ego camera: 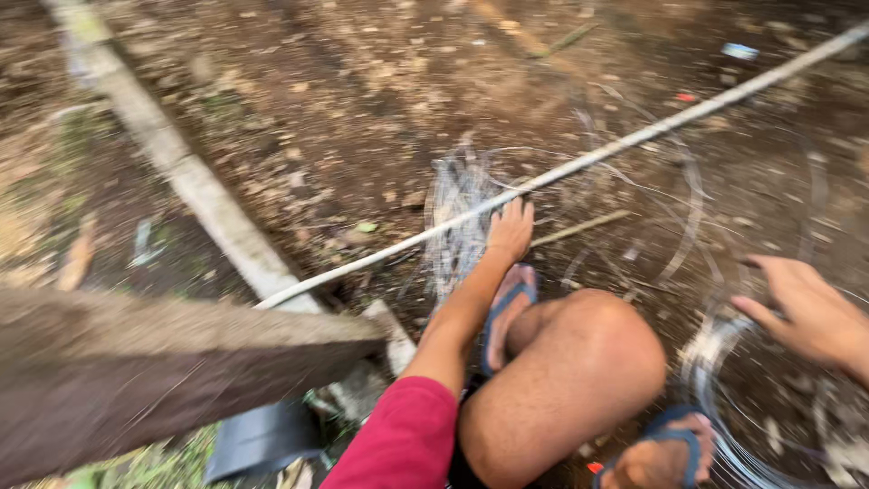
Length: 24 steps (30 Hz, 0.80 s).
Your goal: The person sits on the ground and repeatedly pulls lengths of thin metal wire from a coil, twists them together by hand, and drops the twisted pieces onto the ground. The person continues this repetitive process throughout the clip.
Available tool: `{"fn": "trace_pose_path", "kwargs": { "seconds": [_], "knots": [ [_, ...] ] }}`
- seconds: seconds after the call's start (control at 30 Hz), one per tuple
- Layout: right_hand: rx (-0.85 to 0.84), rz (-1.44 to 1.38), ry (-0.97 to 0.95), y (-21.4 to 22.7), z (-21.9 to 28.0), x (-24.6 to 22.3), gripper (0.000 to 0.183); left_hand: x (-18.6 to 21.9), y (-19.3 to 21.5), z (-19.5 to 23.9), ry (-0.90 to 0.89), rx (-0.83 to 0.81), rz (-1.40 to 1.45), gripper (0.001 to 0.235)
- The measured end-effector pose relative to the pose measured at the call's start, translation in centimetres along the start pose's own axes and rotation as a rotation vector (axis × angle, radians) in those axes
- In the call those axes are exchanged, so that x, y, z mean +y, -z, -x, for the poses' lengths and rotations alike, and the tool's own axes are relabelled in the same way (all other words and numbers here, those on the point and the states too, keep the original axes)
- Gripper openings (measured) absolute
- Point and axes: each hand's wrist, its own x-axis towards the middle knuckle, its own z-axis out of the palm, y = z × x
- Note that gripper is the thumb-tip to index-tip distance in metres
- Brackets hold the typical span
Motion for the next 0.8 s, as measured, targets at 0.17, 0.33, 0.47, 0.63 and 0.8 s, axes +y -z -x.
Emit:
{"fn": "trace_pose_path", "kwargs": {
  "seconds": [0.17,0.33,0.47,0.63,0.8],
  "knots": [
    [0.026,-0.022,0.070,4.2,2.3,-5.5,0.070,6.5,-5.3,3.3,-0.210,-0.355,0.072,0.059],
    [-0.055,-0.068,-0.109,5.7,5.3,-7.2,0.067,8.8,-6.6,4.7,-0.199,-0.547,0.166,0.066],
    [-0.057,-0.043,-0.104,4.8,7.3,-6.8,0.063,7.4,-6.5,3.5,-0.178,-0.492,0.086,0.066],
    [-0.111,-0.017,-0.155,3.6,9.9,-5.1,0.064,6.9,-5.9,0.0,-0.155,-0.238,0.022,0.055],
    [-0.205,-0.009,-0.311,3.6,11.0,-3.8,0.064,7.7,-3.7,-2.7,-0.013,-0.421,-0.058,0.041]
  ]
}}
